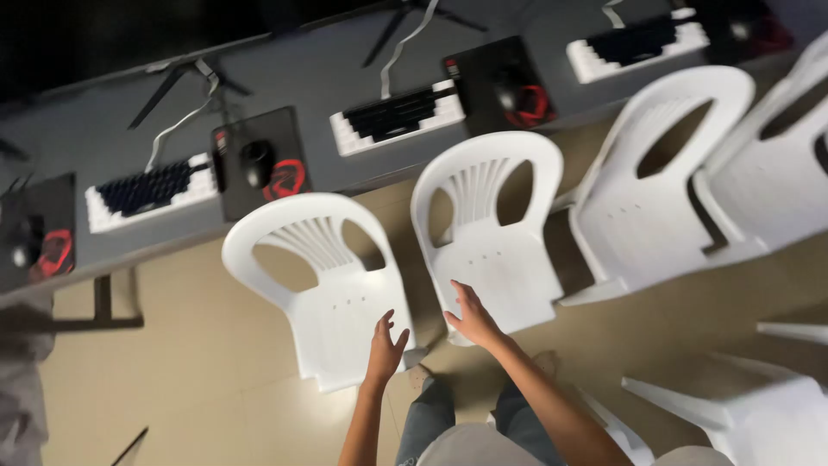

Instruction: The person wipes the seat and backrest of white plastic chairs using a cloth. They move from one chair to another, wiping the surfaces and then repositioning the chairs within the room.

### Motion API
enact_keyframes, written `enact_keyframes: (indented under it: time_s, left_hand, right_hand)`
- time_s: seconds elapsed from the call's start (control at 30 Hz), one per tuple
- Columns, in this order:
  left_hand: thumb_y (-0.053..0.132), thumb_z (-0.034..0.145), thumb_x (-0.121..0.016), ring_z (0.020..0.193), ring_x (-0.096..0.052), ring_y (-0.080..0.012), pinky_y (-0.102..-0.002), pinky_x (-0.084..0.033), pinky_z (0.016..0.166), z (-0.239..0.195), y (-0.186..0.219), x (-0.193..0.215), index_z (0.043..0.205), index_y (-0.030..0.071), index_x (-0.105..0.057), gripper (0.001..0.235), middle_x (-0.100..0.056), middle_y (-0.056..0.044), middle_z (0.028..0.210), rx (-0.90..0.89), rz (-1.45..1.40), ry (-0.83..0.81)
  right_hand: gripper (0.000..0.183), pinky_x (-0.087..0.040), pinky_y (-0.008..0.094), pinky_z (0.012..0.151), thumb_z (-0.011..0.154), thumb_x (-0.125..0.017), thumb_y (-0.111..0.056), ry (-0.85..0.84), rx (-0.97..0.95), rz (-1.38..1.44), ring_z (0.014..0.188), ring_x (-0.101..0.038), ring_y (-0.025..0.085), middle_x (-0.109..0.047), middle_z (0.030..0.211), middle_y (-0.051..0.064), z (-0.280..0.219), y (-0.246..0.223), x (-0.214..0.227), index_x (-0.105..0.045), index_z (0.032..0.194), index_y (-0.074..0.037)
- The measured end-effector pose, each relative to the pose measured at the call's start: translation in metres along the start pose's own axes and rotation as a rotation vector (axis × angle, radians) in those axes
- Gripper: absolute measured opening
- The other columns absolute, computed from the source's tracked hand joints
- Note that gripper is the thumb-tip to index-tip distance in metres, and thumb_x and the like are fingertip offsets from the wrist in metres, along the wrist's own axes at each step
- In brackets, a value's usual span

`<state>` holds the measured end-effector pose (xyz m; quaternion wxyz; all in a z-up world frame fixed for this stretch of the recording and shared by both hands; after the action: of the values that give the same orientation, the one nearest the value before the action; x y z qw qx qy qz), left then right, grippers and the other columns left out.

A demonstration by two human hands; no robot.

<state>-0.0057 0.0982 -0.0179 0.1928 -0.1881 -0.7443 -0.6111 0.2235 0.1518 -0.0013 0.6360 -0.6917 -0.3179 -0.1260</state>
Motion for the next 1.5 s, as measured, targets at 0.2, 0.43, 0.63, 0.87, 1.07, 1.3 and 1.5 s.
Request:
enact_keyframes:
  time_s: [0.2,0.43,0.63,0.87,1.07,1.3,1.5]
  left_hand:
    - [0.018,0.091,-0.072,0.121,-0.066,-0.0314,-0.043,-0.055,0.094,0.018,0.123,-0.110,0.141,0.003,-0.047,0.058,-0.060,-0.018,0.140,-0.111,-0.043,-0.256]
    - [0.019,0.093,-0.070,0.116,-0.070,-0.0308,-0.041,-0.056,0.094,0.026,0.263,-0.273,0.138,0.001,-0.052,0.051,-0.068,-0.018,0.132,-0.265,-0.022,-0.513]
    - [0.019,0.095,-0.067,0.116,-0.070,-0.0267,-0.040,-0.057,0.087,-0.009,0.396,-0.397,0.138,0.005,-0.056,0.046,-0.067,-0.016,0.133,-0.340,-0.033,-0.780]
    - [0.017,0.096,-0.063,0.111,-0.072,-0.0199,-0.036,-0.058,0.078,-0.032,0.476,-0.555,0.136,0.006,-0.057,0.042,-0.069,-0.009,0.130,-0.420,-0.022,-1.118]
    - [0.013,0.099,-0.065,0.112,-0.069,-0.0187,-0.031,-0.055,0.093,-0.026,0.550,-0.692,0.137,0.005,-0.058,0.039,-0.069,-0.010,0.130,-0.614,-0.123,-1.293]
    - [0.013,0.103,-0.059,0.105,-0.066,-0.0196,-0.033,-0.054,0.089,-0.012,0.594,-0.900,0.142,0.003,-0.053,0.041,-0.066,-0.013,0.128,-0.645,-0.182,-1.552]
    - [0.014,0.103,-0.059,0.111,-0.069,-0.0185,-0.032,-0.055,0.092,-0.040,0.732,-1.002,0.142,0.004,-0.050,0.041,-0.065,-0.010,0.132,-0.736,-0.056,-1.705]
  right_hand:
    - [0.076,-0.054,0.039,0.095,0.092,-0.073,-0.021,0.114,-0.057,0.034,0.110,-0.065,0.024,-0.048,0.147,0.015,-0.059,0.057,0.120,-0.031,0.153,-0.006]
    - [0.077,-0.055,0.039,0.093,0.090,-0.071,-0.023,0.200,-0.257,0.102,0.107,-0.066,0.025,-0.049,0.145,0.015,-0.142,0.143,0.255,-0.030,0.155,-0.009]
    - [0.076,-0.050,0.046,0.103,0.093,-0.075,-0.022,0.561,0.003,-0.140,0.123,-0.059,0.038,-0.052,0.139,0.022,-0.210,0.201,0.379,-0.034,0.154,-0.003]
    - [0.078,-0.053,0.042,0.096,0.090,-0.072,-0.026,0.654,-0.431,0.063,0.106,-0.065,0.031,-0.048,0.144,0.021,-0.277,0.281,0.486,-0.032,0.153,-0.005]
    - [0.076,-0.054,0.043,0.093,0.091,-0.072,-0.026,0.871,-0.446,0.029,0.103,-0.064,0.033,-0.050,0.142,0.021,-0.324,0.344,0.586,-0.034,0.154,-0.005]
    - [0.081,-0.053,0.041,0.093,0.093,-0.074,-0.024,0.998,-0.500,0.090,0.102,-0.064,0.029,-0.045,0.148,0.024,-0.377,0.458,0.694,-0.028,0.155,-0.001]
    - [0.072,-0.057,0.037,0.081,0.092,-0.073,-0.021,1.132,-0.596,0.216,0.104,-0.065,0.024,-0.056,0.139,0.016,-0.406,0.516,0.811,-0.038,0.154,-0.007]
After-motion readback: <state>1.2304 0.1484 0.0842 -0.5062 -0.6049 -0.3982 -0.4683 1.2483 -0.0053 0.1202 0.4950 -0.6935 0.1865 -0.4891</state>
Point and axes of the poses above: each hand's wrist, its own z-axis towards the middle knuckle, its own x-axis out of the back of the hand, y = z × x, the point moved 10 cm from there along z, towards the middle knuckle
